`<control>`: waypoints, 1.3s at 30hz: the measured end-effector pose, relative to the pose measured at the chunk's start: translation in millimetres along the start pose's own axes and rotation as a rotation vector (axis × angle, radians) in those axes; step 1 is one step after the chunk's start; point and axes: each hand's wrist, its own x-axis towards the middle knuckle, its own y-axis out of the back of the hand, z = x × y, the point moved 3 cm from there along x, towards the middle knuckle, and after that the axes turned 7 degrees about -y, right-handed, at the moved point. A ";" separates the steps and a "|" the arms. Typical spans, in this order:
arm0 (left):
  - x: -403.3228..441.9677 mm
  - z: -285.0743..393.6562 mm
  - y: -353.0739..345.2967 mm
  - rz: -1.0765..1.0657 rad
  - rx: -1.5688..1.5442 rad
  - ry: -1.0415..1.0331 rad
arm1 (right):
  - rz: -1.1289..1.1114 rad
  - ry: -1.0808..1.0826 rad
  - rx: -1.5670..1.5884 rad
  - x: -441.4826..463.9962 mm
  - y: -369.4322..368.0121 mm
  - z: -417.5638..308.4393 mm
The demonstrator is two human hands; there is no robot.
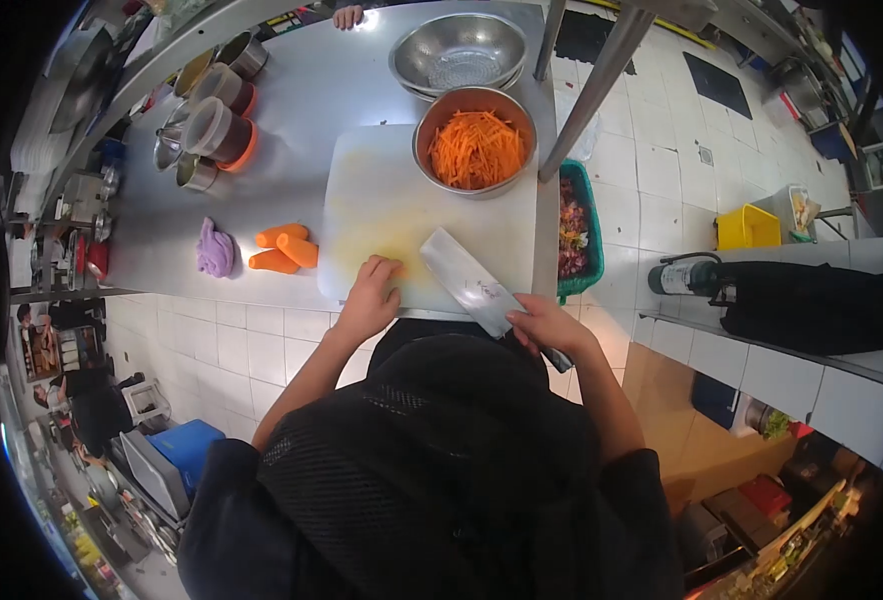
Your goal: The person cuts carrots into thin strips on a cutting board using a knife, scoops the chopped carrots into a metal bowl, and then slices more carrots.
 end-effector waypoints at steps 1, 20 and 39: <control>0.1 -4.4 -4.7 0.048 0.006 0.013 | 0.000 -0.004 -0.004 0.1 -1.3 -1.7; 125.4 74.3 39.5 0.577 -0.111 -0.346 | 0.181 0.117 0.040 -76.6 -0.7 -112.7; 90.2 24.0 72.2 0.199 0.082 -0.161 | 0.610 0.375 0.017 -112.4 -0.4 -124.1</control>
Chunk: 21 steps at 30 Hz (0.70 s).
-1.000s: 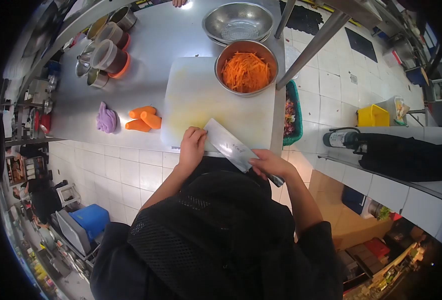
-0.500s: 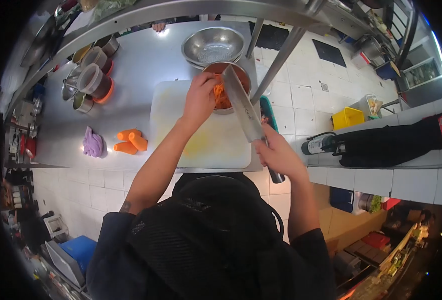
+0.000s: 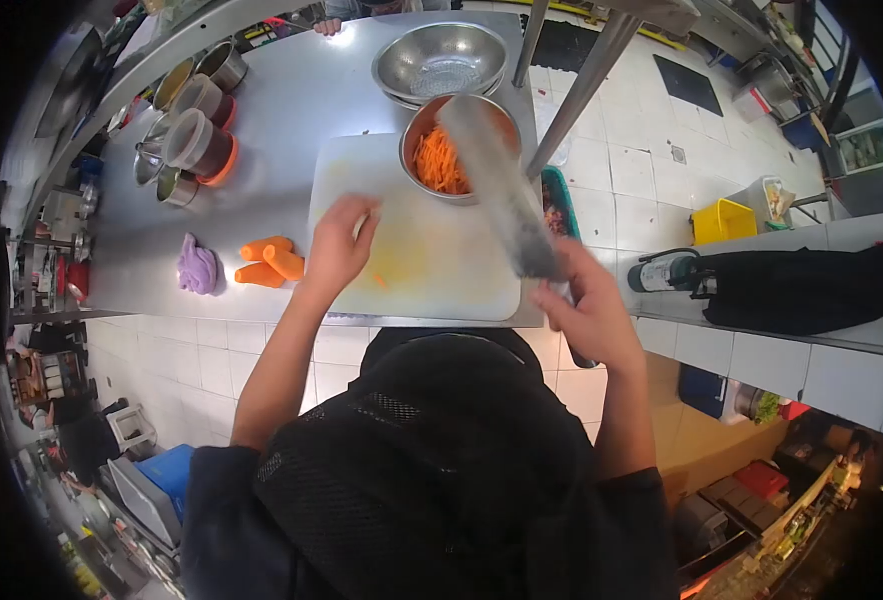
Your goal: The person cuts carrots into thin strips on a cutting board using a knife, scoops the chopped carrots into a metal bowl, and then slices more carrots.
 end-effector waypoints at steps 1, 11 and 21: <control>-29.7 -15.5 -6.1 -0.128 0.054 -0.033 | -0.107 -0.017 -0.048 -1.6 -2.0 12.8; -88.7 -5.9 -38.4 -0.495 0.420 -0.074 | -0.226 0.040 -0.662 25.1 -56.2 74.5; 49.3 54.2 -8.2 0.044 0.048 -0.214 | -0.120 0.036 -0.677 32.8 -68.3 113.8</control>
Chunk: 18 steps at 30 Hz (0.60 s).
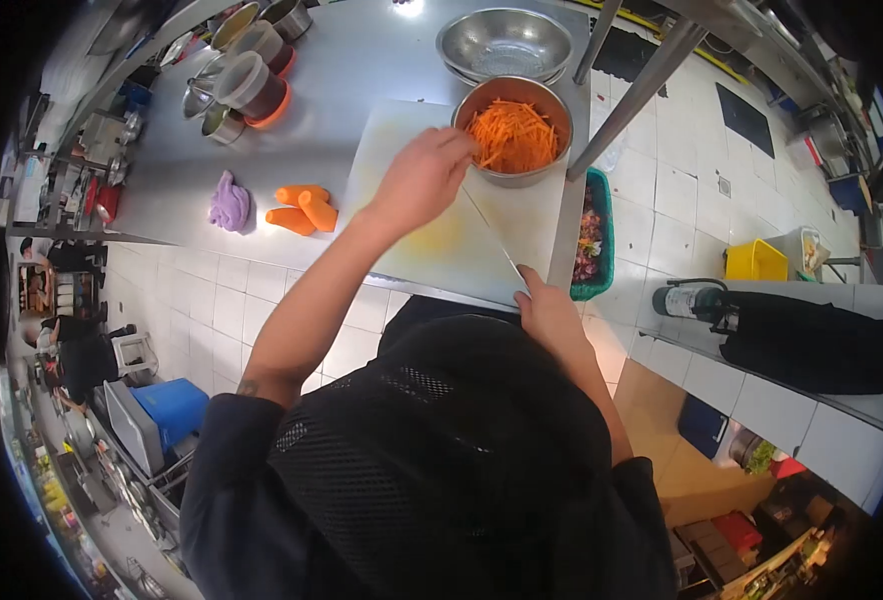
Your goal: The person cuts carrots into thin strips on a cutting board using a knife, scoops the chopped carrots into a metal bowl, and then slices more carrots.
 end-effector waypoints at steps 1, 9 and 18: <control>4.7 -8.5 5.8 -0.023 0.150 0.004 | 0.039 0.037 0.015 0.1 0.2 3.8; -110.2 -75.7 81.7 -0.617 0.787 0.550 | 0.040 -0.011 0.113 4.5 7.7 15.4; -160.6 -75.8 88.3 -0.416 0.581 0.660 | 0.019 -0.005 0.110 4.3 9.5 15.1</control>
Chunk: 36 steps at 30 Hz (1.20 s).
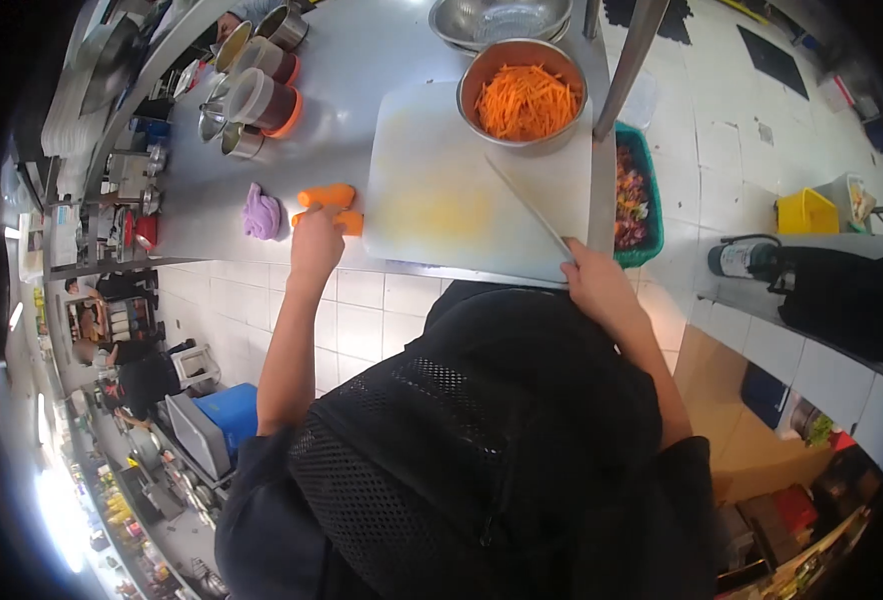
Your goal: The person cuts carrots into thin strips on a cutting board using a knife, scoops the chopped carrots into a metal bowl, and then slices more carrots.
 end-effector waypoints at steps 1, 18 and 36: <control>-5.8 4.6 14.0 -0.015 0.008 -0.006 | -0.029 -0.016 0.021 0.2 2.1 -1.3; 3.9 113.9 -65.5 0.393 -0.502 -0.367 | -0.055 -0.010 -0.149 1.4 9.2 -23.6; -7.3 146.1 -106.6 0.588 -0.447 -0.360 | -0.092 0.042 -0.307 11.6 -15.5 -56.2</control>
